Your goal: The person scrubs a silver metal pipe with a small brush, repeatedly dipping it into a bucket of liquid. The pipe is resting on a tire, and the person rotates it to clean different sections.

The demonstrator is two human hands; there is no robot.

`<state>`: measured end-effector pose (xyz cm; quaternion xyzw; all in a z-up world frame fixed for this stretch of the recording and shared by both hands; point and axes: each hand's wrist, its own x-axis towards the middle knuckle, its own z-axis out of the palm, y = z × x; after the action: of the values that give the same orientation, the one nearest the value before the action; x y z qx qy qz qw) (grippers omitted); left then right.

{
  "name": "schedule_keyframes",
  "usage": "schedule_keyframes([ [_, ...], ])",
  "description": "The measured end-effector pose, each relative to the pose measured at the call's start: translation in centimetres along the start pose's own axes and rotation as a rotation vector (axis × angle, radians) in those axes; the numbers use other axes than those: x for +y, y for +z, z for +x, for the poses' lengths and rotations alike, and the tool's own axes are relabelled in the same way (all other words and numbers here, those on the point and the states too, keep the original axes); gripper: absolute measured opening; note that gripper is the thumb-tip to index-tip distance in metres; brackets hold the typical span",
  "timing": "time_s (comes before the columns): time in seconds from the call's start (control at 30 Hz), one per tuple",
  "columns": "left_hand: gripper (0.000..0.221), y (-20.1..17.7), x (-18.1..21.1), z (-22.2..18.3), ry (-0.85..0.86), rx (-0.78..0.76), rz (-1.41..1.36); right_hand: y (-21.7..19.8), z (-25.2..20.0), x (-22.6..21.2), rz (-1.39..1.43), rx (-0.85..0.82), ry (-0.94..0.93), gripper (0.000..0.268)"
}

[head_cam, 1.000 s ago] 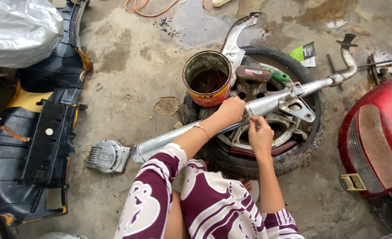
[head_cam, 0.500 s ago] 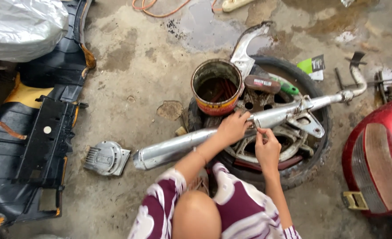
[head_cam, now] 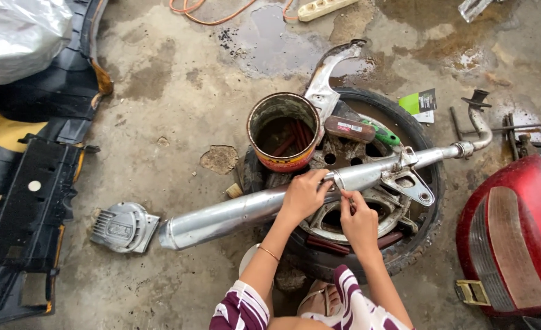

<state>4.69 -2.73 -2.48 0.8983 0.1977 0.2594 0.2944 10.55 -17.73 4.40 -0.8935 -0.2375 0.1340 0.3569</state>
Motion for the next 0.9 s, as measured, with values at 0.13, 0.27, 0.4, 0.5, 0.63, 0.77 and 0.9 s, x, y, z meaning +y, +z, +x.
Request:
schedule_keyframes([
  [0.13,0.034,-2.2,0.7,1.2,-0.153,-0.058,-0.276,0.3,0.7,0.7,0.074,-0.001,-0.005,0.019],
  [0.27,0.030,-2.7,-0.5,1.5,-0.282,-0.093,-0.449,-0.1,1.1,-0.1,0.080,-0.023,0.007,0.019],
  [0.4,0.028,-4.2,-0.5,2.4,-0.364,-0.175,-0.512,-0.3,1.6,-0.4,-0.106,0.063,-0.142,0.016],
  [0.5,0.026,-4.1,-1.4,2.4,-0.415,-0.196,-0.568,1.5,2.6,3.1,-0.266,0.219,-0.307,0.015],
  [0.63,0.024,-4.5,-1.4,2.4,-0.430,-0.203,-0.576,0.6,3.4,3.2,-0.458,0.299,-0.335,0.014],
  [0.77,0.026,-5.0,-1.0,3.1,-0.477,-0.206,-0.634,0.4,4.1,3.5,-0.360,0.359,-0.403,0.004],
  [0.9,0.044,-6.1,-0.1,3.2,-0.527,-0.256,-0.655,-0.5,2.7,-0.9,-0.271,0.396,-0.521,0.014],
])
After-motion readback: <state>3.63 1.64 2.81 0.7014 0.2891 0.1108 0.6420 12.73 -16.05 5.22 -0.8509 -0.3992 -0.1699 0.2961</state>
